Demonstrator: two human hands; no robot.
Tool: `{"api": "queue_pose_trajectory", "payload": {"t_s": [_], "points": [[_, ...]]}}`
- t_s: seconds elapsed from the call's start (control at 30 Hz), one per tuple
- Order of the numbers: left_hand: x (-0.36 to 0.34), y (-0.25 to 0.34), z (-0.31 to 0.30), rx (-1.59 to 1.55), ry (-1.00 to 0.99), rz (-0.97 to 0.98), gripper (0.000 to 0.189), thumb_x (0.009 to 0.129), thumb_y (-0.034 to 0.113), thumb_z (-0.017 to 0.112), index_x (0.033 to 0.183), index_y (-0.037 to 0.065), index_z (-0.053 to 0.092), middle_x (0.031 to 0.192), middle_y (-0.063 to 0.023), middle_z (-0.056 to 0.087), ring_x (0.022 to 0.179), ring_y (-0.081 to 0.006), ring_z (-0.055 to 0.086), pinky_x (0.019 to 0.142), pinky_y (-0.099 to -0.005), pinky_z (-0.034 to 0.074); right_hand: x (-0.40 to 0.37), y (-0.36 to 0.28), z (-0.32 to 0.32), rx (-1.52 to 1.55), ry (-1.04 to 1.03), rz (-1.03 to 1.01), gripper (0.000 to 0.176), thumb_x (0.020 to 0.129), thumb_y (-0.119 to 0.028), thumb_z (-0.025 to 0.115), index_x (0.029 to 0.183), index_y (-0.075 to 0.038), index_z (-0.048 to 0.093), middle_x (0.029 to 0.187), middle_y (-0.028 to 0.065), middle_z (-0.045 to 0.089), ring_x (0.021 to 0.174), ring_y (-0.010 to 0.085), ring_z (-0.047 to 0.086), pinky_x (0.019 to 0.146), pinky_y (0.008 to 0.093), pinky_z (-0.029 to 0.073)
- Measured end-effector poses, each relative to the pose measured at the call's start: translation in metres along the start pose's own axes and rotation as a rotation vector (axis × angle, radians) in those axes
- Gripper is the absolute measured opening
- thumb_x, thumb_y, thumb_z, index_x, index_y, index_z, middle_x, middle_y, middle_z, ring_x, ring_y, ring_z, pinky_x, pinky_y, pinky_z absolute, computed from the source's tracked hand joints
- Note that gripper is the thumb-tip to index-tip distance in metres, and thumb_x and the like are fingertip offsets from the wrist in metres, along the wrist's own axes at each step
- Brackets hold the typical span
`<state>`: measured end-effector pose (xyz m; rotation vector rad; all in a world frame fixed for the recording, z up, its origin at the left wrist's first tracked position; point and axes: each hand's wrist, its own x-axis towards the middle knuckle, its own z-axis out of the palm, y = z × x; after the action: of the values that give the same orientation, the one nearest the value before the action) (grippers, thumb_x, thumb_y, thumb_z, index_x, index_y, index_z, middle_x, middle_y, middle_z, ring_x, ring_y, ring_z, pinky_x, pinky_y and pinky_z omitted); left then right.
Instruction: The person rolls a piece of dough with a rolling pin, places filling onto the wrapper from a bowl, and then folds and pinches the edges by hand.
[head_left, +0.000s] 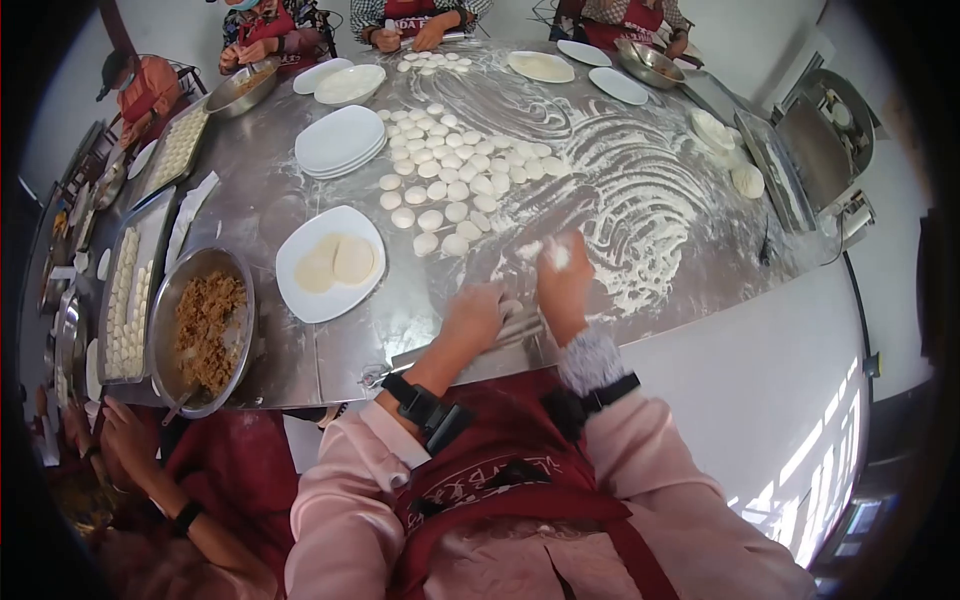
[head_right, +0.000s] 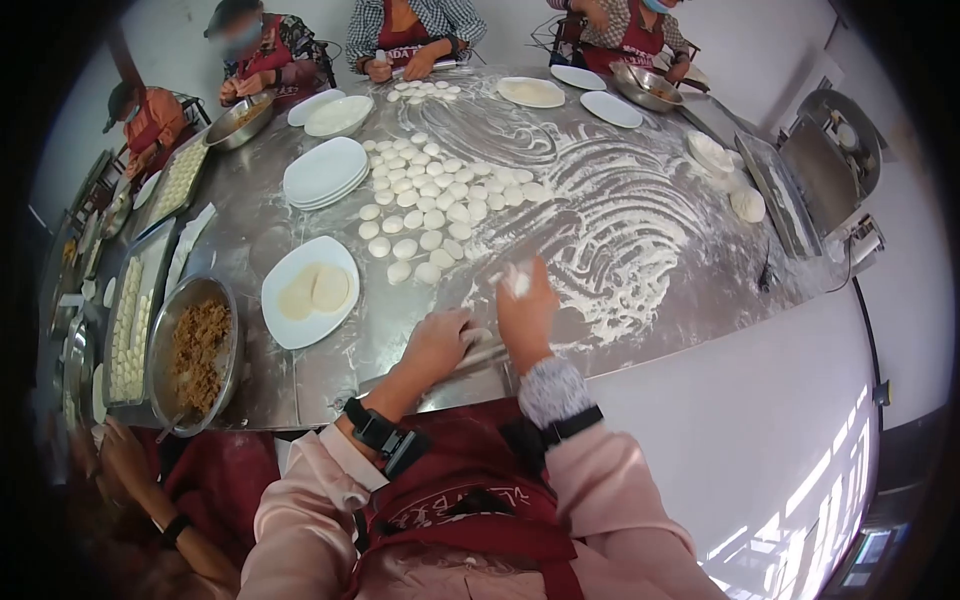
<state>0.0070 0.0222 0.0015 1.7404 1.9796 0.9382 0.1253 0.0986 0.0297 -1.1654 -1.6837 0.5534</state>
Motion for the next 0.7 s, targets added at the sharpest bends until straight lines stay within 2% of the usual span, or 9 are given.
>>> {"api": "queue_pose_trajectory", "payload": {"t_s": [0.07,0.13,0.2,0.27,0.33,0.4,0.57,0.67,0.7], "points": [[-0.005,-0.009,-0.005,0.026,-0.066,0.04,0.013,0.078,0.012,0.055,0.086,0.003,0.059,0.078,-0.0195,0.062,0.076,-0.0392,0.059,0.071,-0.0455,0.047,-0.021,0.016,-0.017,0.012,0.031,0.014,0.019,0.081,-0.014,0.06,0.087,0.001,0.05,0.067,0.02,0.057,0.063,0.0362,0.058,0.056,0.0402,0.044],[-0.012,-0.014,-0.01,-0.119,-0.117,-0.025,0.013,0.078,0.012,0.057,0.086,0.003,0.06,0.079,-0.019,0.062,0.077,-0.0388,0.059,0.07,-0.0453,0.047,-0.036,0.011,-0.034,0.122,0.024,0.064,0.018,0.081,-0.014,0.059,0.088,-0.001,0.049,0.066,0.0198,0.056,0.06,0.0378,0.056,0.056,0.0411,0.044],[-0.017,-0.01,-0.003,-0.101,-0.123,-0.017,0.013,0.078,0.013,0.056,0.086,0.004,0.06,0.079,-0.0189,0.062,0.077,-0.0388,0.059,0.07,-0.0453,0.047,-0.029,0.007,-0.027,0.059,0.002,0.135,0.018,0.082,-0.014,0.059,0.089,-0.001,0.049,0.065,0.0195,0.056,0.058,0.0378,0.055,0.055,0.0414,0.044],[-0.007,-0.002,-0.002,-0.076,-0.087,0.011,0.013,0.079,0.014,0.056,0.087,0.004,0.06,0.079,-0.0187,0.062,0.077,-0.0387,0.059,0.07,-0.0453,0.047,-0.004,0.004,-0.003,0.056,0.014,-0.022,0.018,0.082,-0.014,0.059,0.091,-0.001,0.049,0.065,0.0193,0.055,0.057,0.0363,0.055,0.056,0.0411,0.044],[-0.001,0.01,0.001,-0.025,0.018,-0.074,0.014,0.079,0.015,0.055,0.087,0.004,0.061,0.08,-0.0188,0.062,0.078,-0.0386,0.059,0.071,-0.0445,0.047,0.007,0.004,0.012,0.021,0.055,-0.092,0.018,0.082,-0.013,0.059,0.09,-0.001,0.049,0.065,0.0187,0.056,0.057,0.0356,0.056,0.056,0.0409,0.044],[-0.002,0.009,0.0,-0.024,-0.012,-0.03,0.014,0.079,0.013,0.053,0.086,0.003,0.06,0.08,-0.0204,0.062,0.079,-0.0396,0.059,0.072,-0.046,0.046,0.006,0.002,0.014,-0.008,0.09,-0.163,0.017,0.082,-0.013,0.058,0.09,-0.001,0.049,0.065,0.0181,0.056,0.057,0.0348,0.056,0.056,0.0408,0.044],[-0.013,-0.007,-0.01,-0.132,-0.108,-0.019,0.014,0.078,0.011,0.054,0.087,0.003,0.06,0.084,-0.019,0.063,0.08,-0.0383,0.059,0.073,-0.044,0.047,-0.039,0.022,-0.035,0.109,0.031,0.031,0.017,0.082,-0.014,0.059,0.088,-0.001,0.049,0.067,0.0181,0.057,0.059,0.0324,0.057,0.055,0.039,0.043],[-0.017,-0.002,-0.01,-0.068,-0.156,0.004,0.013,0.078,0.01,0.053,0.087,0.003,0.059,0.084,-0.0193,0.063,0.081,-0.0383,0.059,0.073,-0.044,0.047,-0.022,0.017,-0.019,0.115,-0.039,0.109,0.018,0.082,-0.014,0.06,0.086,0.0,0.049,0.068,0.0184,0.057,0.06,0.0314,0.058,0.055,0.0371,0.044],[-0.014,0.001,-0.004,-0.061,-0.078,0.021,0.013,0.078,0.008,0.052,0.088,0.003,0.058,0.083,-0.0196,0.062,0.08,-0.0388,0.059,0.073,-0.0445,0.047,-0.008,-0.001,-0.013,0.043,-0.052,0.081,0.021,0.08,-0.014,0.062,0.089,0.001,0.049,0.069,0.0198,0.058,0.063,0.0346,0.058,0.057,0.0385,0.045]]}}
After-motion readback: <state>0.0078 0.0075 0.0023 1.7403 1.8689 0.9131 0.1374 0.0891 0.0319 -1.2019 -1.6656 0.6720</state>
